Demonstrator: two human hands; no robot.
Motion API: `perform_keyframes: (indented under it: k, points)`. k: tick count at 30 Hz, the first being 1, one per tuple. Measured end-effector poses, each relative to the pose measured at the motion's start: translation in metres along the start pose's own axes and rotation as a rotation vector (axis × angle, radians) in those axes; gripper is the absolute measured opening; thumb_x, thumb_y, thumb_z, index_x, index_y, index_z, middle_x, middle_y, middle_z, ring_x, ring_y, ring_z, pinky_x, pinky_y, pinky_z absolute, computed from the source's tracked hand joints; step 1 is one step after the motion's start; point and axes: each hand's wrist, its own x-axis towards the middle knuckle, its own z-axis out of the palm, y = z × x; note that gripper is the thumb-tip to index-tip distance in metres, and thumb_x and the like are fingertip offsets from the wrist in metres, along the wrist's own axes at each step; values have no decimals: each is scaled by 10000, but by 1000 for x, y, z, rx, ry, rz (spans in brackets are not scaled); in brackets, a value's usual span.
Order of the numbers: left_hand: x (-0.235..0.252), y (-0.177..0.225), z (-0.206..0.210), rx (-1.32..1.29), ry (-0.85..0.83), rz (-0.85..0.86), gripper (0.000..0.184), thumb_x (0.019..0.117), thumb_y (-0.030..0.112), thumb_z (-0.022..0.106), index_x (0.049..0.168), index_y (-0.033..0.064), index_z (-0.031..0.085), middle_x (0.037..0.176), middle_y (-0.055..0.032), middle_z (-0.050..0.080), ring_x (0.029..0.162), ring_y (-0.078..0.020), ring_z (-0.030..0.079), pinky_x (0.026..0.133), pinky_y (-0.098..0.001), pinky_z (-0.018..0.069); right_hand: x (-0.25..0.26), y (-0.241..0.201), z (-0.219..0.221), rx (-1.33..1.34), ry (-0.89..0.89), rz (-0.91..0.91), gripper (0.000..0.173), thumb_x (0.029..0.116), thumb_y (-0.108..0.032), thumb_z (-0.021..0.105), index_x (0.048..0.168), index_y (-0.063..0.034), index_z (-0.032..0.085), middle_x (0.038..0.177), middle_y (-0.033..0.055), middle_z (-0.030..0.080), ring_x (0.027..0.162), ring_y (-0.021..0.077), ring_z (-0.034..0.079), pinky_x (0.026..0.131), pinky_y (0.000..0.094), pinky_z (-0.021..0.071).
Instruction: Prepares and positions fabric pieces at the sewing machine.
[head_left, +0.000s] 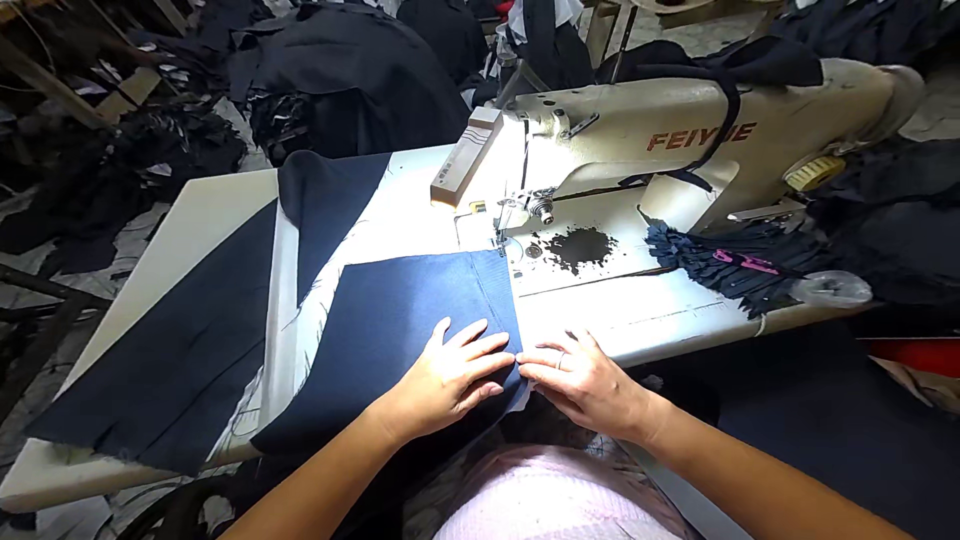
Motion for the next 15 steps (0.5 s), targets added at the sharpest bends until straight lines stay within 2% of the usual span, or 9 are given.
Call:
perform_keyframes:
  k: [12,15]
  points:
    - [9,-6,1,29,-9,-53,414,1072,429,423,1378,268,653,1473,27,600,1452,-311,463,1104,-780,256,12,26,-3,113,-14,-28,276,1024,-217,529,1116,-171,786,1219,-20,750,1209,233,651,1014,531,454]
    - [14,-12,1,28,-18,-62,425,1072,417,409,1385,260,649,1477,17,596,1455,-311,457,1106,-777,246,18,36,-3,121,-39,-49,285,1032,-215,517,1128,-161,780,1222,-10,749,1200,232,656,1001,517,470]
